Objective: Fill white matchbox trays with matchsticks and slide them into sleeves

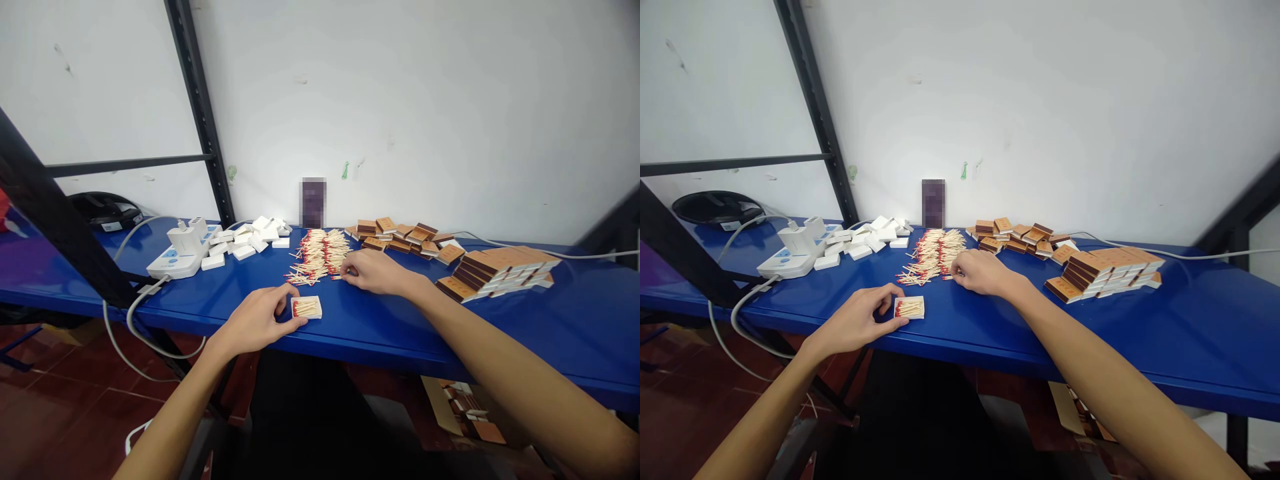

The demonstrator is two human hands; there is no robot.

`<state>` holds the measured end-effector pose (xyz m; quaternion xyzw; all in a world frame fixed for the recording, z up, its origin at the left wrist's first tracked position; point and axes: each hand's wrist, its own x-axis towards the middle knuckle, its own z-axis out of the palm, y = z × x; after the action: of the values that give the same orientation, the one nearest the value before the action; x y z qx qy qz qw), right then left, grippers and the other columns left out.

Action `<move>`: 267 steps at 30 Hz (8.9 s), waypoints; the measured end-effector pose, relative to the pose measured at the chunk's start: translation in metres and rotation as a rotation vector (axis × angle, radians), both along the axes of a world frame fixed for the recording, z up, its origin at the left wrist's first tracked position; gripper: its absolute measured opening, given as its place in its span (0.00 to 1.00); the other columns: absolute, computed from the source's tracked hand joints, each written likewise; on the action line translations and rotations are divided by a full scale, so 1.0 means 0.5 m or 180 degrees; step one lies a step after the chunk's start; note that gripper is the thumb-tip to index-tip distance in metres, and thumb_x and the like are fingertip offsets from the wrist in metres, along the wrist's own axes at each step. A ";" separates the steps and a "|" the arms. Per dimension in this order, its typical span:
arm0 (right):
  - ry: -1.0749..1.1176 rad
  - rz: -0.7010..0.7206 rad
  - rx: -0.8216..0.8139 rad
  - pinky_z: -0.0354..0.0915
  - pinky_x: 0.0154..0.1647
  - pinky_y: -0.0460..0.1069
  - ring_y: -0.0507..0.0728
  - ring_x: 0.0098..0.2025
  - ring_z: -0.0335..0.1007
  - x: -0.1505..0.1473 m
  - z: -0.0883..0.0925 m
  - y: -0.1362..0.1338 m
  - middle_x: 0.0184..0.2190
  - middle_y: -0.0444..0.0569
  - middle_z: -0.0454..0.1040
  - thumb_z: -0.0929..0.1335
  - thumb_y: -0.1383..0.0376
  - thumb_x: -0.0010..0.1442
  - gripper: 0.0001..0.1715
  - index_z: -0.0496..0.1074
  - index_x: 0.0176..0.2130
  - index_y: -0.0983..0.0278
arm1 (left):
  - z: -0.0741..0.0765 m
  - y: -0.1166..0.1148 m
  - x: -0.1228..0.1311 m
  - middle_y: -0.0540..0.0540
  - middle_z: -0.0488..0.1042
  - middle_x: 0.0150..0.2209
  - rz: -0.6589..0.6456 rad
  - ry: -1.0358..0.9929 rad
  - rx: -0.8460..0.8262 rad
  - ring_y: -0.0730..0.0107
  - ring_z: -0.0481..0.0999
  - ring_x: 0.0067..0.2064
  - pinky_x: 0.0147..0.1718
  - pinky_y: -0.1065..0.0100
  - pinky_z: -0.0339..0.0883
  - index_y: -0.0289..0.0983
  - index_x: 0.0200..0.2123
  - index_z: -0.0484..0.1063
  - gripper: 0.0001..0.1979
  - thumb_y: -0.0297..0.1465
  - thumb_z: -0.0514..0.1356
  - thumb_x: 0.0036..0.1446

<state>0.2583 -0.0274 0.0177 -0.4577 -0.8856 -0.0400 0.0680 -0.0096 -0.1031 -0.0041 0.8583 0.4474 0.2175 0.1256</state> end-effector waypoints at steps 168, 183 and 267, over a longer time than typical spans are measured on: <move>0.1021 0.0257 -0.0088 0.53 0.32 0.47 0.54 0.33 0.65 -0.104 -0.040 -0.007 0.30 0.47 0.74 0.65 0.67 0.60 0.06 0.69 0.30 0.64 | -0.010 0.005 -0.002 0.54 0.64 0.24 0.0123 -0.0168 0.0081 0.71 0.64 0.26 0.26 0.68 0.52 0.38 0.39 0.72 0.18 0.47 0.63 0.54; 0.1058 0.0864 -0.0403 0.51 0.29 0.46 0.49 0.25 0.57 -0.090 0.000 -0.057 0.23 0.41 0.65 0.65 0.66 0.60 0.07 0.71 0.31 0.63 | -0.004 0.008 -0.026 0.51 0.68 0.29 0.0175 -0.0597 0.0139 0.67 0.67 0.32 0.35 0.65 0.60 0.39 0.53 0.70 0.19 0.40 0.54 0.63; 0.1352 0.0562 -0.0225 0.52 0.29 0.45 0.49 0.23 0.58 -0.096 -0.033 -0.024 0.21 0.40 0.67 0.65 0.66 0.61 0.07 0.73 0.36 0.64 | -0.021 0.036 -0.003 0.44 0.71 0.40 0.0782 -0.0229 0.0577 0.63 0.73 0.38 0.40 0.62 0.66 0.38 0.46 0.73 0.11 0.33 0.54 0.65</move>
<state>0.2105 -0.0397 0.0012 -0.3787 -0.8889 0.0944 0.2399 -0.0113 -0.0853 -0.0146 0.7965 0.5228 0.3014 0.0361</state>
